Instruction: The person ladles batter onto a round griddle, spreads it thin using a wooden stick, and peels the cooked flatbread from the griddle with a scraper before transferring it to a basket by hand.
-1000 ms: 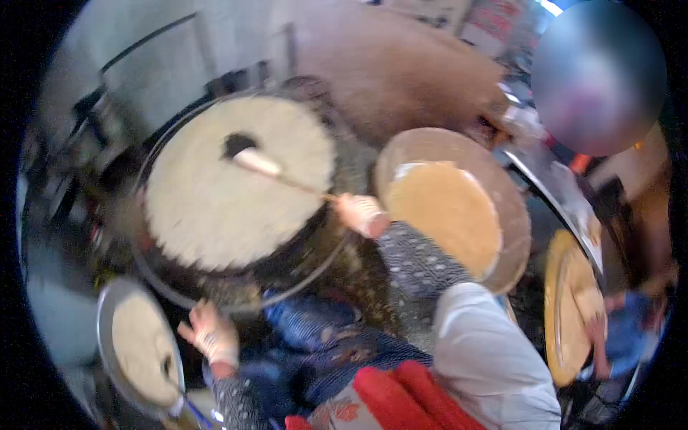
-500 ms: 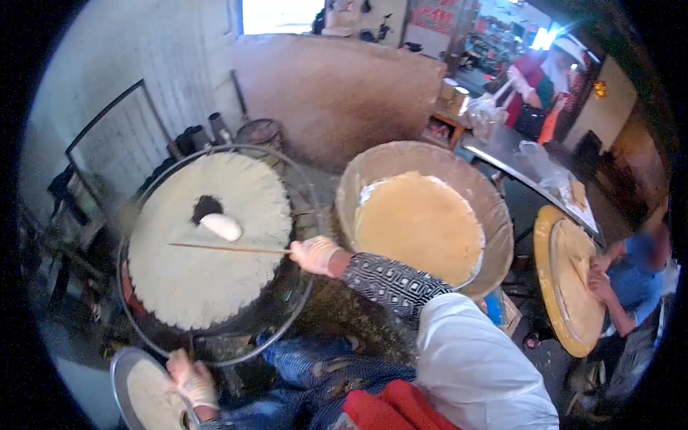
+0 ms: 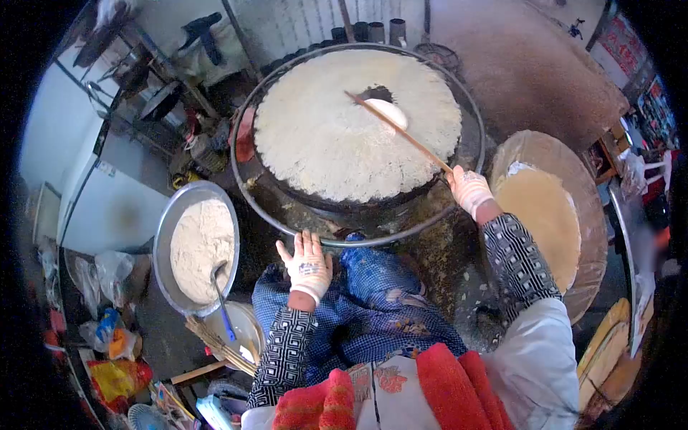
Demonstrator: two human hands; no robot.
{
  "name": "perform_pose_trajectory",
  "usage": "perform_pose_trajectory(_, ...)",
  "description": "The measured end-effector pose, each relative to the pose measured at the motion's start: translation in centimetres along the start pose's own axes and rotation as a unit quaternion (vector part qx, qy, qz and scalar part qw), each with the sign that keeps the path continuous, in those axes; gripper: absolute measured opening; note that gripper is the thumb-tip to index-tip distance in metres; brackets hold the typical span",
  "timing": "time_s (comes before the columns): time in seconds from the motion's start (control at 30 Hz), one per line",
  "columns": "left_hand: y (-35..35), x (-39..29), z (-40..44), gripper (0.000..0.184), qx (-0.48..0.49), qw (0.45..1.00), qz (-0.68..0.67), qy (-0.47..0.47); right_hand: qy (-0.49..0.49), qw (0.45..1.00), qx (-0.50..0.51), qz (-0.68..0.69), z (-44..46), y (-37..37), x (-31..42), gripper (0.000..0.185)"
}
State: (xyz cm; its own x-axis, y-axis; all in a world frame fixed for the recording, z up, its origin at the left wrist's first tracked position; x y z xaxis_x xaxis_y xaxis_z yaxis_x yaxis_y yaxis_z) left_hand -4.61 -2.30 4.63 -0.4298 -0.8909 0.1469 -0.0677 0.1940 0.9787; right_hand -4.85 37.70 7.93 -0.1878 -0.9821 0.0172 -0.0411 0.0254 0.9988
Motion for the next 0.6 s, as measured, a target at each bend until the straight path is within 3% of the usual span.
perform_pose_trajectory(0.1, -0.4, 2.2, 1.0, 0.056, -0.004, 0.999, 0.005, 0.034, 0.047, 0.996, 0.069, -0.011, -0.5, -2.4, 0.1, 0.03)
perform_pose_trajectory(0.13, -0.5, 3.0, 1.3, 0.055, -0.011, 0.999, -0.007, 0.044, 0.016, 0.999, 0.049, -0.008, 0.0, -3.0, -1.4, 0.029)
perform_pose_trajectory(0.17, -0.7, 3.8, 1.9, 0.053, -0.024, 0.998, -0.008, 0.055, -0.055, 0.989, 0.058, 0.124, 0.6, -3.8, -4.3, 0.029)
perform_pose_trajectory(0.23, -1.3, 4.9, 2.4, 0.054, -0.025, 0.997, -0.001, 0.078, -0.063, 0.997, 0.04, -0.013, 0.8, -2.2, -4.9, 0.026)
perform_pose_trajectory(0.37, -1.9, 6.8, 2.8, 0.057, -0.014, 0.992, -0.012, 0.121, 0.051, 0.997, 0.045, 0.038, -1.6, -2.7, -3.2, 0.024)
perform_pose_trajectory(0.4, -2.0, 7.5, 3.3, 0.059, -0.002, 0.991, -0.01, 0.132, -0.008, 0.993, 0.09, 0.072, -1.6, -4.0, -4.5, 0.024)
perform_pose_trajectory(0.5, -1.8, 11.7, 5.3, 0.061, 0.03, 0.988, 0.0, 0.153, -0.101, 0.989, 0.082, 0.077, -0.2, -3.0, -4.9, 0.026)
perform_pose_trajectory(0.53, -0.9, 11.7, 5.4, 0.057, -0.001, 0.988, 0.011, 0.156, -0.083, 0.99, 0.078, 0.079, -0.3, -2.6, -4.3, 0.03)
perform_pose_trajectory(0.6, 2.4, 8.2, 4.5, 0.051, -0.126, 0.989, -0.034, 0.075, -0.057, 0.99, 0.092, 0.094, -1.3, -2.4, -2.5, 0.03)
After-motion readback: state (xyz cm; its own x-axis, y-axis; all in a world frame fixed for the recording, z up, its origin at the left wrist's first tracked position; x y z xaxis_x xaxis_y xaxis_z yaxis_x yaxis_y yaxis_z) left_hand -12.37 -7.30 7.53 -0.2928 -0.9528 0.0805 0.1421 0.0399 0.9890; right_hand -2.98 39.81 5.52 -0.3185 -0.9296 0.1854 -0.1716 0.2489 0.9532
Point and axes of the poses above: each hand's wrist, its own z-axis towards the middle knuckle, its own y-axis out of the back of the hand, x = y × z, the point moved 7 cm from there along z, towards the middle knuckle, and after that the axes turned 10 degrees about x, right-handed, at the moved point
